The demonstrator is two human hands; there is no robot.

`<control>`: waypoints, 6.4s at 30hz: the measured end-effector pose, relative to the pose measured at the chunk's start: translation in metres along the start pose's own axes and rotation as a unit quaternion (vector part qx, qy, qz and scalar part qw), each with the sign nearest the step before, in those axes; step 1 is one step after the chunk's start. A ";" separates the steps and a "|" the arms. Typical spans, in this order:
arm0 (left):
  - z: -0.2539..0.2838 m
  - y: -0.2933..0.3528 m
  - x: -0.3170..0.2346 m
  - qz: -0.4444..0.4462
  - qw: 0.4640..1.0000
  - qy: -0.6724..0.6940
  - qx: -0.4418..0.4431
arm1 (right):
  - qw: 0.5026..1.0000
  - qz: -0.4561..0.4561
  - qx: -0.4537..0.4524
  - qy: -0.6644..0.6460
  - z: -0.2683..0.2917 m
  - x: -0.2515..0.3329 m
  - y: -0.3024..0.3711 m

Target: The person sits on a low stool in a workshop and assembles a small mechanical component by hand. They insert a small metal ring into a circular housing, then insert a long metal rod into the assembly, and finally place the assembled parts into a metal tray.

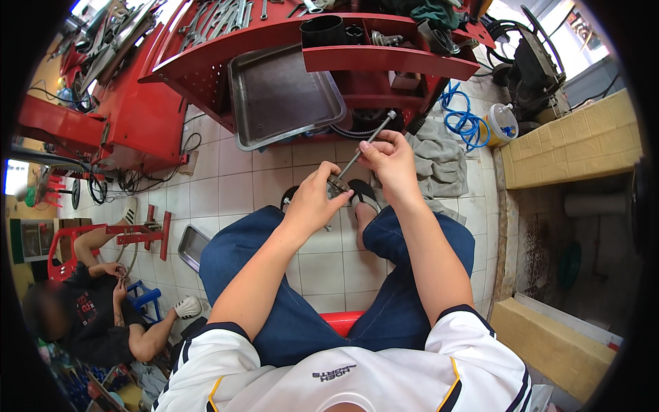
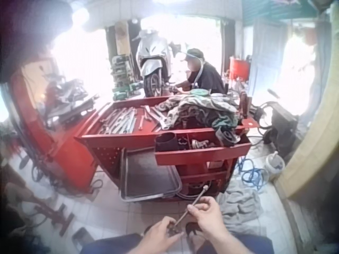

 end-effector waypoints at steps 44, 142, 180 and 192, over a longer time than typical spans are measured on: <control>-0.009 0.005 0.000 -0.013 1.000 -0.003 0.025 | 0.994 -0.026 0.072 0.076 0.013 0.014 -0.004; 0.067 -0.242 0.106 -0.077 0.945 -0.285 0.139 | 0.989 -0.104 -0.023 -0.104 0.054 -0.002 -0.029; 0.059 -0.028 0.036 0.091 0.760 0.637 -0.091 | 0.971 0.118 0.071 -0.198 -0.025 0.038 0.018; 0.058 -0.035 0.026 0.062 0.783 0.612 -0.089 | 0.974 0.172 0.008 -0.150 -0.012 0.052 0.021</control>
Point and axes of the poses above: each hand's wrist, its own y-axis away from the middle knuckle, its own z-axis out of the back of the hand, x = y × z, the point moved 8 cm from there along -y, towards the middle knuckle, and after that the axes turned 10 degrees about y, right-handed, at the moved point
